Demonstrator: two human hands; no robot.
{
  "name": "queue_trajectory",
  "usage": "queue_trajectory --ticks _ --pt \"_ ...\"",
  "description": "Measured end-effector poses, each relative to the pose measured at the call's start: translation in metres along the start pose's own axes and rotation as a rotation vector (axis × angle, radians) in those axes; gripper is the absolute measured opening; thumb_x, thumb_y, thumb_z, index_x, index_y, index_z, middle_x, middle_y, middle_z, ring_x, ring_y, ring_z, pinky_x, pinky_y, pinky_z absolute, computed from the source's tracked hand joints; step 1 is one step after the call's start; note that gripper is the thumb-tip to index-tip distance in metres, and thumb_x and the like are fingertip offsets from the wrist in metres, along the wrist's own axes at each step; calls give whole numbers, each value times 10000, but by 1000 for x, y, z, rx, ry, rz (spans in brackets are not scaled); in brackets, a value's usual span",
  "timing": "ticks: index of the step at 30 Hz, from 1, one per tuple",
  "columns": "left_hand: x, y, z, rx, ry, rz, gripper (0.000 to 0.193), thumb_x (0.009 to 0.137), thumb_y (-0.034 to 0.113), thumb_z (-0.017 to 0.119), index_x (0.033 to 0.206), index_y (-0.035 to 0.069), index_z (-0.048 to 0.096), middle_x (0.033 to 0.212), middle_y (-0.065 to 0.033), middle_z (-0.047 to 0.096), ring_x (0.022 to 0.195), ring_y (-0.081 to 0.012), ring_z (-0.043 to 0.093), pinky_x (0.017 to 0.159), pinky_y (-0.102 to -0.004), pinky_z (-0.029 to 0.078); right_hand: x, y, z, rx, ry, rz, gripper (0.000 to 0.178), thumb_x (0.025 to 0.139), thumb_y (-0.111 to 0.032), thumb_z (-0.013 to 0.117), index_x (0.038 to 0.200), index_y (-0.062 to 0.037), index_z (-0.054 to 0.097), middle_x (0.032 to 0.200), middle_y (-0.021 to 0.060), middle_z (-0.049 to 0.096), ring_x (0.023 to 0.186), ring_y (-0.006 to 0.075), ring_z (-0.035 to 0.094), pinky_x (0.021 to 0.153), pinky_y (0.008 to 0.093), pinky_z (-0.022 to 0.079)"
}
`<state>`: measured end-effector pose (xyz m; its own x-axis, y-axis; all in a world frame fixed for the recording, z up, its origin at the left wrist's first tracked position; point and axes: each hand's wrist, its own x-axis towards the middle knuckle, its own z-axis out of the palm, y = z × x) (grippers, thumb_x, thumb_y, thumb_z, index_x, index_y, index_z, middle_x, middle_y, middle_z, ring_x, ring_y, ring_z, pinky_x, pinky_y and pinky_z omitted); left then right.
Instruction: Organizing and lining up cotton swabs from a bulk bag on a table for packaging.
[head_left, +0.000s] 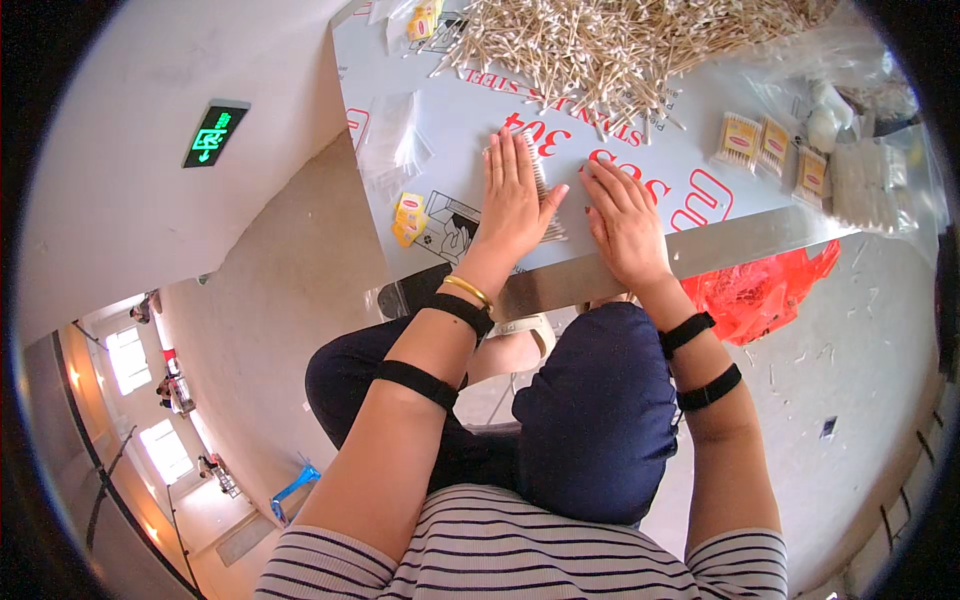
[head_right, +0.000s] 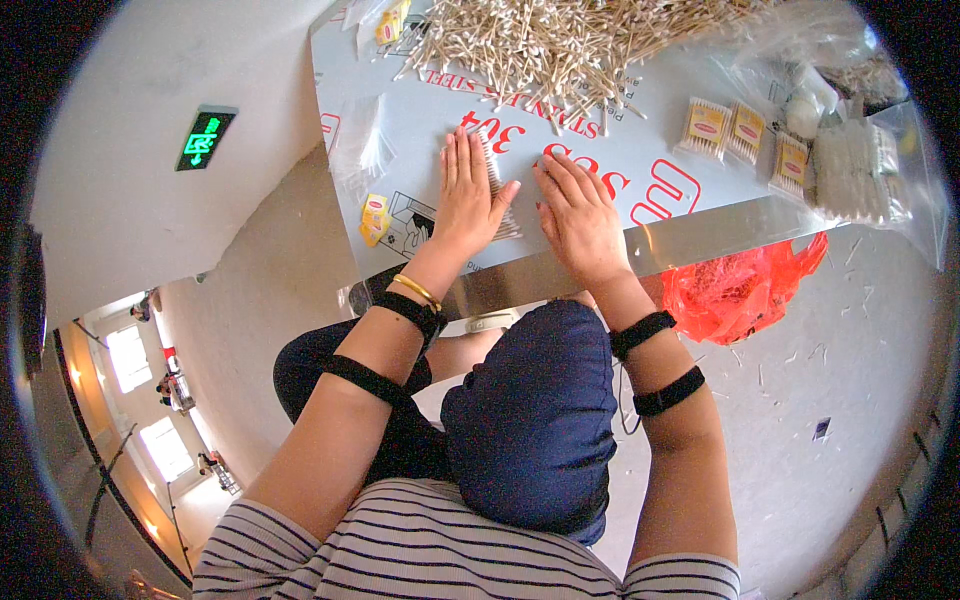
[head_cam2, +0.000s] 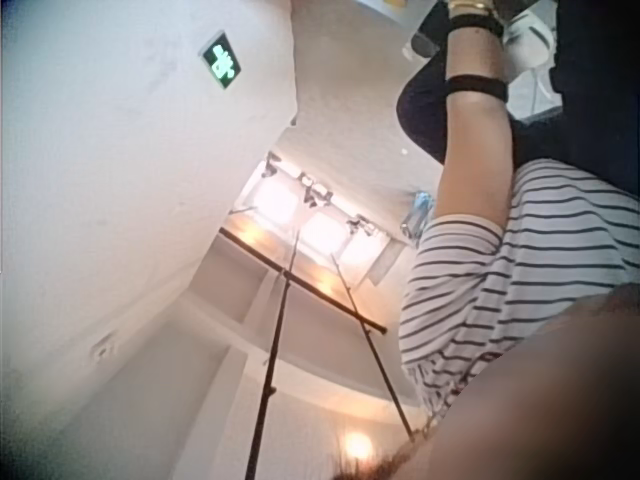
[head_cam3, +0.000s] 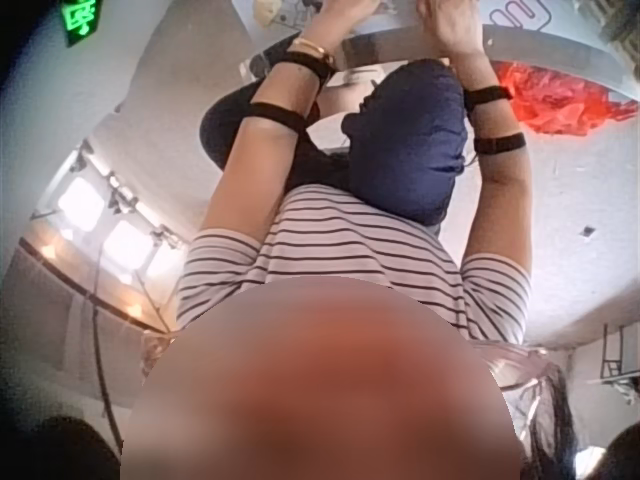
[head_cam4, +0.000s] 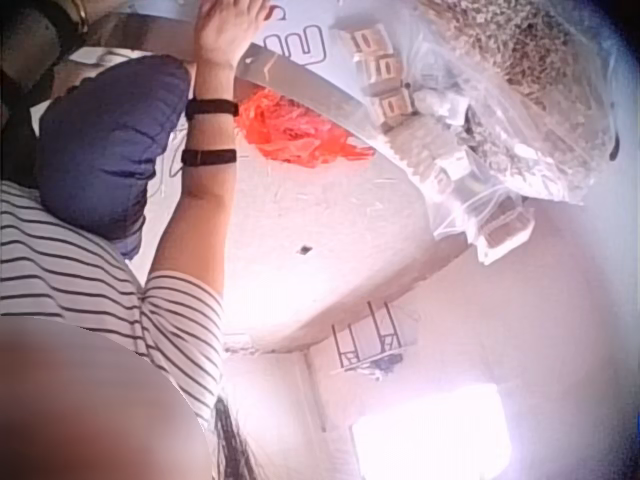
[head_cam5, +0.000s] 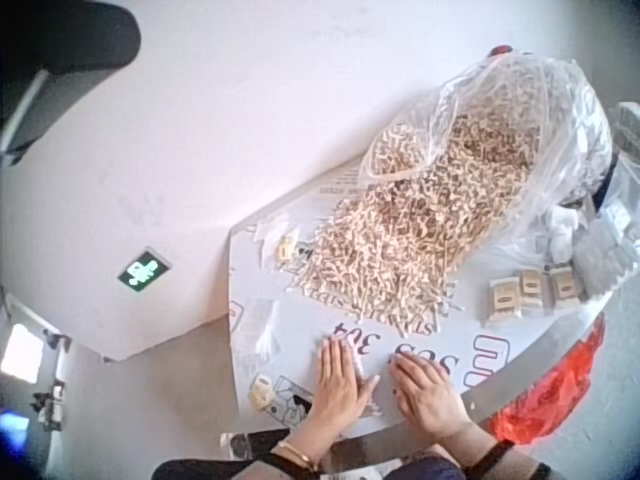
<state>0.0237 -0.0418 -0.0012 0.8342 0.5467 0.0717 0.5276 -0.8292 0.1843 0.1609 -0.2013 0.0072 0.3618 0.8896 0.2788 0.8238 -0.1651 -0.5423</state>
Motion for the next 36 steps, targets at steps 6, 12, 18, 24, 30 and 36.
queue_trajectory --ticks 6,12,18,24,30,36 --pt "-1 2 -1 -2 -4 -2 929 1043 539 443 1580 -135 94 1655 -361 65 1558 -487 43 1273 -545 57 0 1 -1 -1 7 -11 510 929 -185 635 1424 -89 563 1503 75 516 1427 257 451 1190 437 359" --pt "0 4 1 11 14 -8 928 1042 538 449 1581 -133 101 1657 -355 72 1560 -481 47 1273 -543 57 0 1 0 -10 10 -14 513 925 -187 637 1424 -89 563 1499 75 519 1423 257 454 1188 433 360" --pt "9 -4 -2 -20 15 -29 972 1012 566 493 1571 -144 135 1654 -352 105 1559 -476 83 1274 -549 78 1 -1 -1 -12 15 -21 499 929 -191 635 1413 -90 569 1493 76 525 1422 256 457 1185 433 362" --pt "0 1 0 38 20 6 971 1007 566 506 1563 -151 158 1647 -353 136 1557 -472 98 1272 -550 89 0 1 0 -25 10 -15 488 939 -199 628 1409 -85 571 1491 82 526 1421 259 457 1182 434 364" --pt "3 1 -2 5 26 12 968 1009 564 503 1561 -154 159 1647 -356 131 1556 -475 98 1271 -550 85 1 -1 -2 -22 1 -15 496 940 -201 625 1417 -80 565 1495 87 523 1428 259 448 1186 435 358" --pt "9 -3 -1 -15 35 -36 969 1015 570 488 1571 -140 135 1653 -349 116 1559 -468 93 1274 -542 84 1 -1 0 -19 1 -17 495 936 -197 626 1413 -82 568 1496 85 523 1431 257 446 1189 437 356"
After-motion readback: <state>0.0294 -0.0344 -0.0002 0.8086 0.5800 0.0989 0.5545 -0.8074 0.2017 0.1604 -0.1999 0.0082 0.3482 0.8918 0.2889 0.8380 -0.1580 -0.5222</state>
